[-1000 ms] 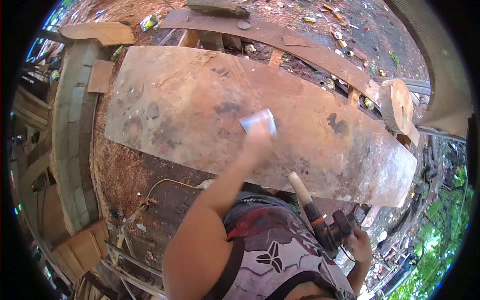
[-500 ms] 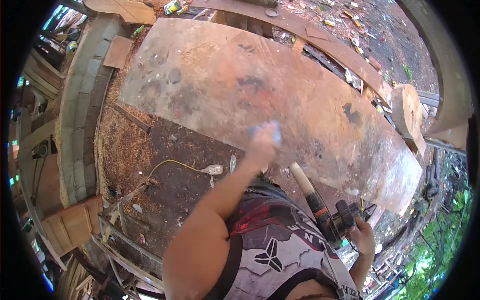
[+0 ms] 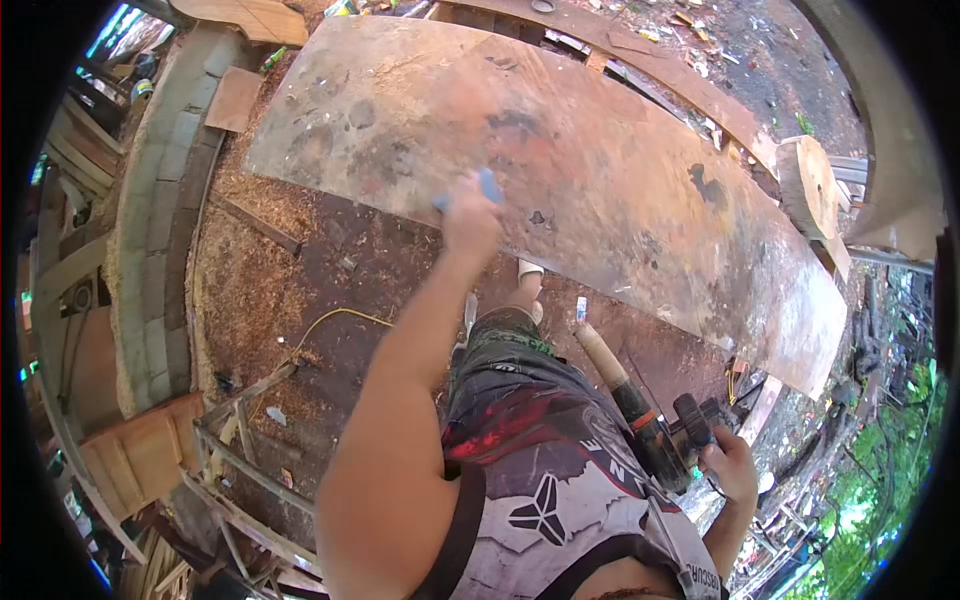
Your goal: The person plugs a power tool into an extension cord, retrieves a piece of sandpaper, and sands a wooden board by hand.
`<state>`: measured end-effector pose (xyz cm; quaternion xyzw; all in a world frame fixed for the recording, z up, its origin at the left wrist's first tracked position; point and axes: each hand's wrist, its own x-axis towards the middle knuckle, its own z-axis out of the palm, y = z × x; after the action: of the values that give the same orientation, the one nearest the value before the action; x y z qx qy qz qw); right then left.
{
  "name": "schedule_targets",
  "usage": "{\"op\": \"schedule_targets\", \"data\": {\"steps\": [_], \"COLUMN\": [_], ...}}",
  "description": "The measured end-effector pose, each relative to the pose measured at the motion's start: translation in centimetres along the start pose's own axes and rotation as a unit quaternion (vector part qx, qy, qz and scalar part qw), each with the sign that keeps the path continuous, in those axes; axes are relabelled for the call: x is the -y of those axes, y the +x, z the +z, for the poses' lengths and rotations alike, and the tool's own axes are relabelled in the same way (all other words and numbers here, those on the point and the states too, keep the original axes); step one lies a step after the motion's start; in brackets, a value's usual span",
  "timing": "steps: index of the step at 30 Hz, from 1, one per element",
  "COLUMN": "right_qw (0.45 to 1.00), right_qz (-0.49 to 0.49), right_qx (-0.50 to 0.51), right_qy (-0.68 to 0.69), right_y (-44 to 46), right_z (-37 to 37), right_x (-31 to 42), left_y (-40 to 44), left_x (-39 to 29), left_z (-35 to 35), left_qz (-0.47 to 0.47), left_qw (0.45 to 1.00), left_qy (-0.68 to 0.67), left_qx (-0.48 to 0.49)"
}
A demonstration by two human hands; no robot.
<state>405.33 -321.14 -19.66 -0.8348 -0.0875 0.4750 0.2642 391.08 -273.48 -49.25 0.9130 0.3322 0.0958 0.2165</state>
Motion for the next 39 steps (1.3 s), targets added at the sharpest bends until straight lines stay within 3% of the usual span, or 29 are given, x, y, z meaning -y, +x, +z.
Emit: {"op": "schedule_targets", "data": {"steps": [1, 3, 5, 7, 9, 11, 14, 16, 17, 19, 21, 23, 26, 28, 30, 33, 35, 37, 38, 39], "right_qw": [1.000, 1.000, 0.999, 0.999, 0.998, 0.999, 0.999, 0.999, 1.000, 1.000, 0.998, 0.997, 0.998, 0.997, 0.996, 0.978, 0.967, 0.964, 0.959, 0.958], "right_qz": [0.000, -0.009, -0.037, -0.044, -0.054, -0.028, -0.025, -0.019, -0.002, -0.019, -0.032, -0.014, -0.030, -0.024, 0.002, -0.037, -0.036, -0.081, -0.156, -0.156], "right_qx": [0.003, 0.006, 0.017, -0.007, -0.021, 0.005, -0.010, 0.006, 0.016, -0.010, 0.025, 0.038, 0.038, 0.055, 0.054, 0.072, 0.078, 0.070, 0.051, 0.056], "right_qy": [0.000, 0.002, 0.015, -0.020, -0.014, 0.019, 0.039, 0.030, 0.021, 0.015, -0.044, -0.065, -0.034, -0.045, -0.065, -0.191, -0.241, -0.243, -0.231, -0.233], "right_y": [-0.5, -1.3, -0.8, -0.8, -1.2, -2.1, -2.9, -2.0, -1.6, -0.9, 0.0, 0.6, 2.4, 4.3, 6.3, 8.0, 8.2, 9.1, 9.6, 10.1], "right_z": [0.2, 0.3, 0.9, 1.5, 2.6, 3.2, 4.2, 4.4, 4.5, 5.2, 5.4, 5.5, 4.6, 3.6, 3.3, 6.1, 8.8, 10.5, 11.3, 11.6], "right_x": [0.1, -0.7, -1.6, -2.8, -1.8, -1.3, 0.4, 1.1, 1.5, 2.4, 4.6, 8.1, 11.1, 13.5, 15.6, 20.1, 23.2, 24.0, 24.0, 24.1], "left_y": [0.4, -0.2, -4.8, -5.5, -3.0, 2.4, 0.7, -3.6, -5.8, -4.2, 0.4, 4.0, 3.6, 1.1, -3.5, -0.1, 3.1, 6.0, 6.4, 5.3], "left_x": [1.1, 2.3, 1.1, 1.6, 5.6, 11.8, 5.8, 2.8, 0.5, 4.5, 12.2, 21.0, 18.8, 12.0, 6.2, 15.5, 23.1, 26.8, 27.6, 26.1], "left_z": [-0.2, 0.5, 2.8, 0.4, -4.4, -6.5, -6.0, 3.1, 2.0, 0.8, -4.0, -7.5, -7.7, -4.2, -2.6, -6.4, -13.7, -13.9, -13.8, -11.9], "left_qz": [0.004, -0.019, 0.074, 0.116, 0.020, -0.132, -0.153, 0.046, 0.071, 0.100, -0.029, -0.146, -0.129, -0.014, 0.065, 0.040, -0.125, -0.140, -0.157, -0.116], "left_qw": [1.000, 0.988, 0.989, 0.986, 0.993, 0.986, 0.985, 0.965, 0.987, 0.972, 0.978, 0.965, 0.972, 0.953, 0.980, 0.969, 0.979, 0.980, 0.976, 0.978], "left_qy": [-0.001, -0.031, 0.054, 0.055, 0.066, -0.023, -0.053, 0.008, 0.011, -0.034, 0.047, -0.047, -0.003, 0.064, 0.003, 0.024, -0.030, 0.022, 0.077, 0.075], "left_qx": [-0.005, -0.153, -0.119, -0.108, -0.100, -0.097, -0.056, -0.257, -0.144, -0.211, -0.199, -0.215, -0.194, -0.294, -0.186, -0.243, -0.156, -0.142, -0.126, -0.157]}}
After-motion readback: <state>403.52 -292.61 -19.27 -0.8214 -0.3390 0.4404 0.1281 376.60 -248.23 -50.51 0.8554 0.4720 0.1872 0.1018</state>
